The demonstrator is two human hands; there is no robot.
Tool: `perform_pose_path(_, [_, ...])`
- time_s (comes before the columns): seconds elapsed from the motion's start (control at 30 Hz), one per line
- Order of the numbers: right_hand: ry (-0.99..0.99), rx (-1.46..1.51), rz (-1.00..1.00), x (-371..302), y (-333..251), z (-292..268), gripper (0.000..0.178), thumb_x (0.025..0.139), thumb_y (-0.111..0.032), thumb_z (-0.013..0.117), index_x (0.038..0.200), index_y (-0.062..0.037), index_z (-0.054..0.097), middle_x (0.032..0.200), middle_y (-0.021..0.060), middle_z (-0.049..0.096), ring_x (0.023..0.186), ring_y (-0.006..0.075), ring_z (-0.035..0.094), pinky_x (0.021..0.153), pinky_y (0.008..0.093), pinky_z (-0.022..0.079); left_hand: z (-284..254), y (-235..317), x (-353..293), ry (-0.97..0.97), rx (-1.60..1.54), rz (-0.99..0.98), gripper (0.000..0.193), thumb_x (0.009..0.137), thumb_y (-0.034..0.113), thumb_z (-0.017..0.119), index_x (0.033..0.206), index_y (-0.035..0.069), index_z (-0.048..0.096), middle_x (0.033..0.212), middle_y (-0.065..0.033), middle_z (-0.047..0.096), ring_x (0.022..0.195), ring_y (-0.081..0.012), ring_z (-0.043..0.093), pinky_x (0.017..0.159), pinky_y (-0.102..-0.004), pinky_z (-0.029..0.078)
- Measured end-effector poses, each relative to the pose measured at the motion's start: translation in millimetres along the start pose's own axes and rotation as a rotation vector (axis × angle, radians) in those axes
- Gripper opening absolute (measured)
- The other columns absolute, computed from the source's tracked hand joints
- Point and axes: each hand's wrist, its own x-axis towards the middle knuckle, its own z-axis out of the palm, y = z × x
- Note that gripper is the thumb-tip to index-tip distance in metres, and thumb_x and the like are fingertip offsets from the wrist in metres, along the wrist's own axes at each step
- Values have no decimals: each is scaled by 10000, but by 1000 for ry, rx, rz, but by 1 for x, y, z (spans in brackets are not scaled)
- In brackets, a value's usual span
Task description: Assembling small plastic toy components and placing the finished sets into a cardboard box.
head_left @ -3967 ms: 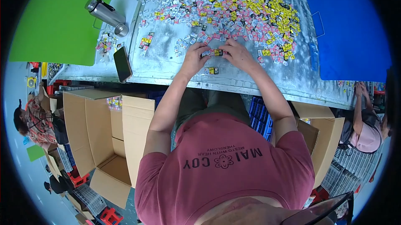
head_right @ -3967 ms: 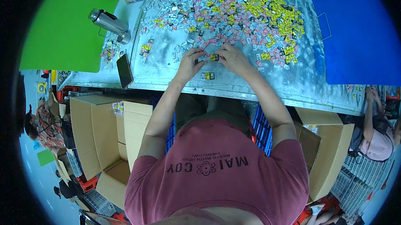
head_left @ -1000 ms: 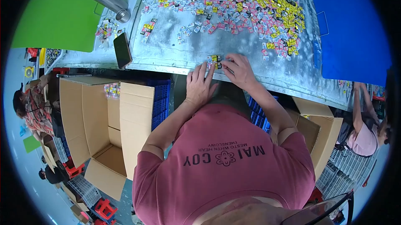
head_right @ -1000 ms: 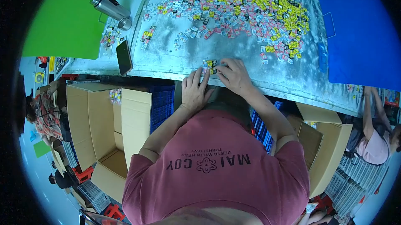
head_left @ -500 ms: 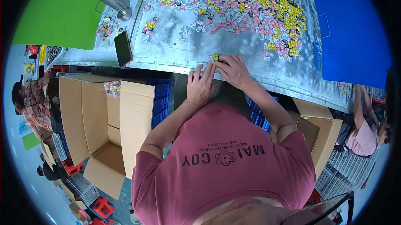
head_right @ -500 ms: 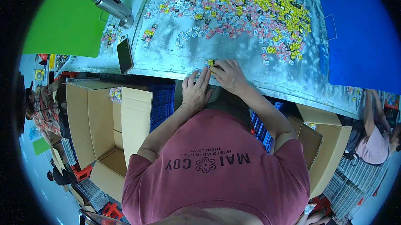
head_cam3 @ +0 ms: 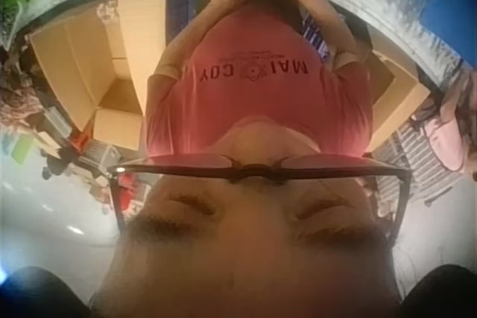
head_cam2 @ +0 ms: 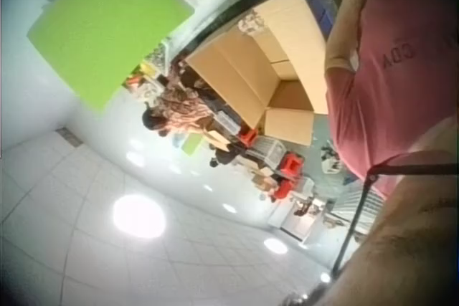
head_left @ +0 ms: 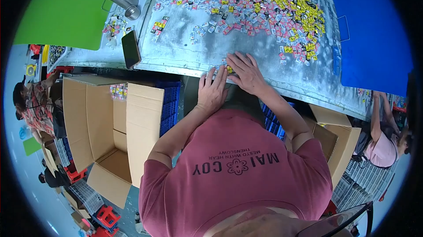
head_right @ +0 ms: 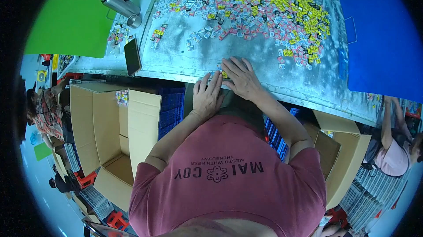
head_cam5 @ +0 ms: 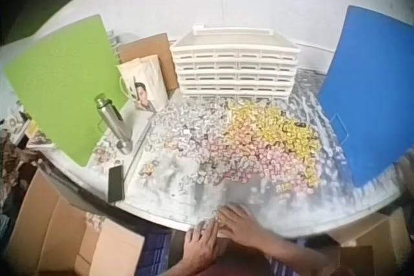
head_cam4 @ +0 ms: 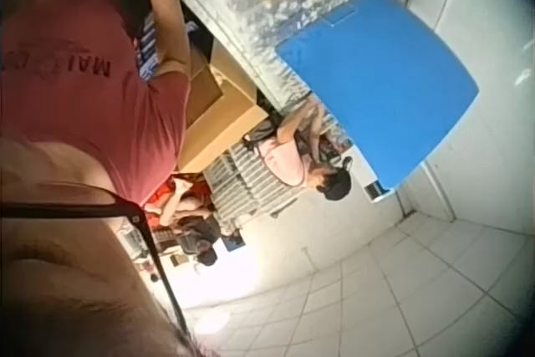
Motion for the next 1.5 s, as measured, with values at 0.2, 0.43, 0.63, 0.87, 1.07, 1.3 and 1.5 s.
perform_pose_path(0.2, [-25, -5, -19, -4, 3, 4, 694, 887, -328, 701, 1479, -49, 471, 1575, 98, 419, 1456, 319, 370, 1185, 544, 276, -1, 3, 1, -27, 9, -23, 832, 822, 320, 718, 1540, 51, 395, 1605, -85, 362, 1376, -325, 401, 1110, -495, 330])
perform_pose_path(0.43, [-132, -72, -9, -6, -1, -2, 817, 894, -445, 685, 1547, -62, 377, 1641, 97, 320, 1518, 320, 283, 1220, 568, 210, -4, 1, -1, -34, -73, -28, 837, 817, 282, 711, 1548, 48, 375, 1618, -109, 353, 1400, -334, 392, 1103, -510, 328])
perform_pose_path(0.63, [-160, -117, -16, -6, -4, -5, 873, 882, -533, 667, 1572, -103, 349, 1668, 98, 264, 1530, 329, 258, 1234, 572, 168, -7, 2, -4, -54, -123, -64, 878, 835, 283, 710, 1581, 59, 304, 1639, -118, 311, 1429, -340, 358, 1108, -554, 303])
perform_pose_path(0.87, [-220, 123, 34, -8, 8, -9, 857, 920, -443, 664, 1610, -119, 273, 1686, 121, 210, 1563, 343, 151, 1246, 578, 90, -9, 4, -3, -97, -82, -65, 904, 848, 333, 714, 1594, 76, 273, 1669, -121, 238, 1494, -365, 263, 1135, -619, 242])
perform_pose_path(1.07, [-100, 134, 133, -25, 14, -27, 839, 927, -437, 654, 1605, -112, 282, 1681, 121, 229, 1565, 348, 142, 1246, 577, 78, -9, -1, 12, -189, -67, -24, 901, 894, 440, 686, 1605, 91, 257, 1687, -113, 183, 1549, -369, 147, 1198, -642, 112])
perform_pose_path(1.3, [-212, -94, 52, -40, 5, -23, 777, 930, -460, 643, 1580, -150, 351, 1671, 56, 275, 1559, 340, 167, 1244, 576, 96, -5, -1, 13, -264, -43, -28, 930, 889, 486, 691, 1611, 103, 245, 1697, -109, 143, 1561, -357, 109, 1204, -651, 85])
perform_pose_path(1.5, [-9, 65, 117, -38, 20, -11, 546, 924, -313, 695, 1426, -137, 573, 1536, 68, 499, 1498, 309, 344, 1234, 561, 163, -2, -3, 16, -212, -84, -10, 910, 889, 460, 700, 1603, 99, 266, 1687, -120, 182, 1557, -341, 143, 1197, -662, 92])
